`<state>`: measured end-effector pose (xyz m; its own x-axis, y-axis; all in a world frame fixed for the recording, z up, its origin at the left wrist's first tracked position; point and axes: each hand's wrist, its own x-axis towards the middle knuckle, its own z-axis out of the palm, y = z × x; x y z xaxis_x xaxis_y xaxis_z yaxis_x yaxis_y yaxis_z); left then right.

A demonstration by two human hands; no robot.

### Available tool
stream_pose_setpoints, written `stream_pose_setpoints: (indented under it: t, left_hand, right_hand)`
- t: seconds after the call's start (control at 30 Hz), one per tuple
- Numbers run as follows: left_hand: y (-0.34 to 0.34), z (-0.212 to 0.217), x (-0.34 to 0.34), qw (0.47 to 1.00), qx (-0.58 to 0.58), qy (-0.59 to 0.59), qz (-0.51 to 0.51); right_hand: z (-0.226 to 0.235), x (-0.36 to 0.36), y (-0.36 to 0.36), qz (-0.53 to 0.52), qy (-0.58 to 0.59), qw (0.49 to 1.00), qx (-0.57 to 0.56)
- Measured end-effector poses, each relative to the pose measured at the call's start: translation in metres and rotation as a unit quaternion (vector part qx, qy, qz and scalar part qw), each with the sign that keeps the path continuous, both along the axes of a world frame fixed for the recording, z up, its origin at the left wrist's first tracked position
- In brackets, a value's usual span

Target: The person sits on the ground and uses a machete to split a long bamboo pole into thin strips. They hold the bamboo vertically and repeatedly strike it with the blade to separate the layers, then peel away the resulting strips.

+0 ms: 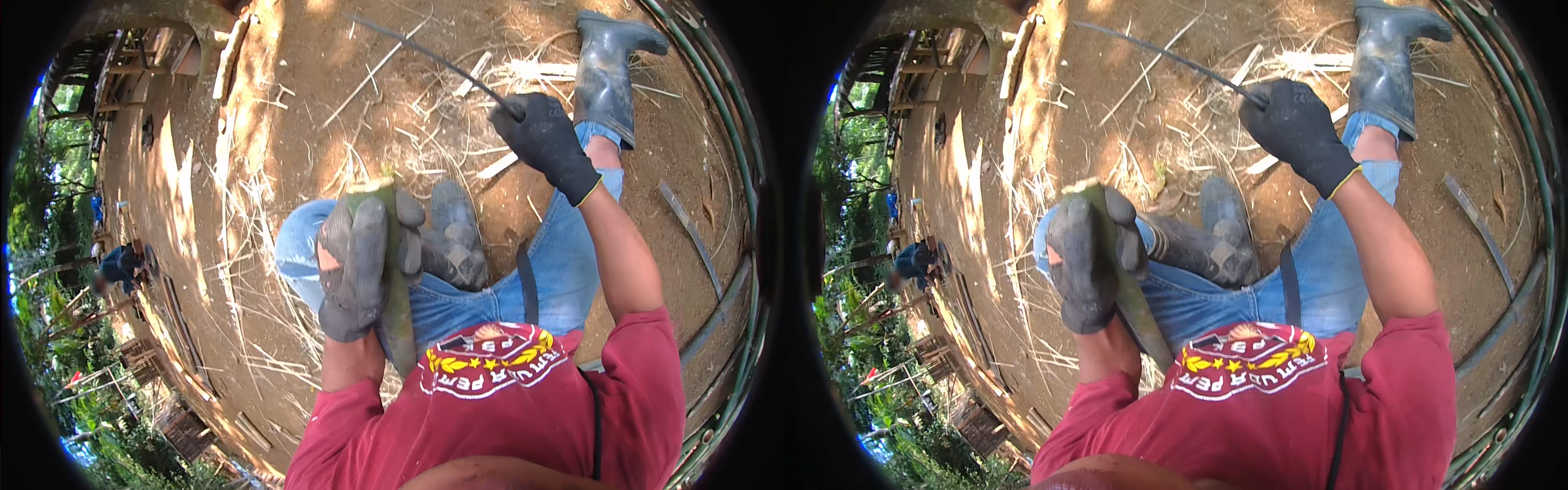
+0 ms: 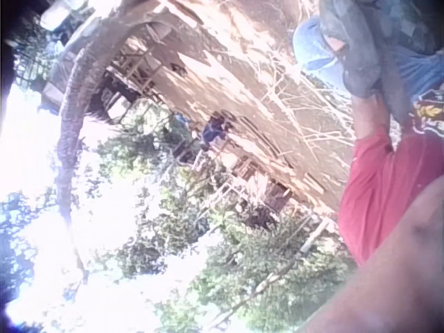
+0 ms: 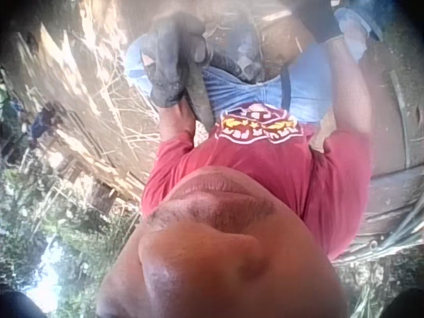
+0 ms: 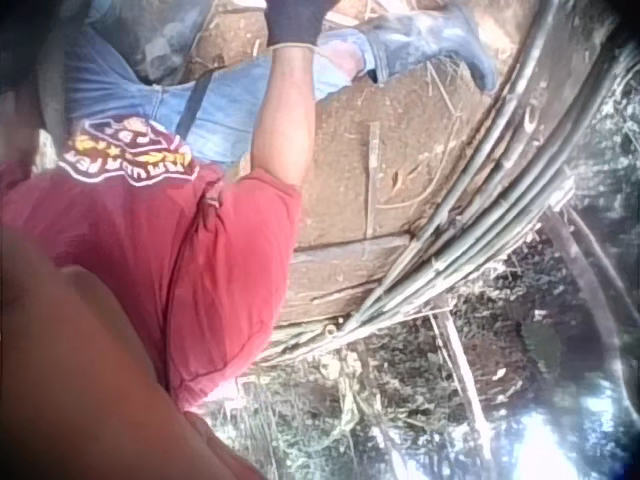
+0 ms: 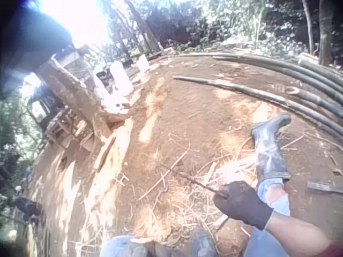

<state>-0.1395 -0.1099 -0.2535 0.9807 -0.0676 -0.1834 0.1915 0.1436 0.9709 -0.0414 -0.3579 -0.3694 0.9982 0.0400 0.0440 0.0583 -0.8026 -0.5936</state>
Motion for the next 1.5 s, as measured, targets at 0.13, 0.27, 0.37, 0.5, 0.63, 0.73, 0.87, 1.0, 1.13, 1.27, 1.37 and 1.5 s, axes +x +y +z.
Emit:
stream_pose_setpoints:
  t: [0.13,0.27,0.37,0.5,0.63,0.73,0.87,1.0,1.13,1.27,1.37,1.5]
  left_hand:
    - [-0.005,0.006,0.000,0.999,-0.001,0.023,-0.034]
    - [-0.003,0.006,-0.002,0.997,-0.059,0.058,-0.006]
    - [0.005,-0.009,-0.003,0.996,-0.082,-0.007,-0.040]
    - [0.016,-0.019,-0.007,0.990,-0.115,-0.035,-0.075]
    - [0.017,-0.032,-0.009,0.973,-0.223,-0.037,-0.050]
    - [0.022,-0.041,-0.010,0.977,-0.213,-0.014,-0.011]
    - [0.017,-0.023,-0.007,0.991,-0.098,-0.045,-0.076]
    - [0.014,-0.027,-0.004,0.989,-0.131,-0.039,-0.057]
    - [-0.011,-0.031,-0.009,0.975,-0.163,-0.019,0.151]
    - [0.013,-0.033,-0.003,0.999,-0.015,-0.038,0.016]
    - [0.015,0.006,-0.009,0.985,-0.100,-0.040,-0.131]
    - [0.002,0.014,0.001,1.000,-0.007,0.015,-0.010]
  right_hand:
    - [0.062,-0.034,0.028,0.012,0.018,0.972,0.235]
    - [0.086,-0.058,0.049,0.092,-0.045,0.971,0.215]
    - [0.100,-0.069,0.054,0.154,-0.104,0.969,0.161]
    - [0.105,-0.072,0.058,0.179,-0.133,0.969,0.102]
    - [0.107,-0.073,0.060,0.173,-0.128,0.974,0.065]
    - [0.109,-0.072,0.060,0.167,-0.129,0.977,0.042]
    - [0.107,-0.069,0.059,0.168,-0.140,0.976,0.023]
    - [0.105,-0.066,0.055,0.184,-0.130,0.974,0.023]
    - [0.088,-0.057,0.059,0.185,-0.130,0.973,0.045]
    - [0.066,-0.040,0.066,0.173,-0.116,0.977,0.036]
    - [-0.015,0.011,0.044,0.057,-0.095,0.980,-0.166]
    - [-0.047,-0.002,-0.017,-0.024,-0.016,0.997,-0.076]
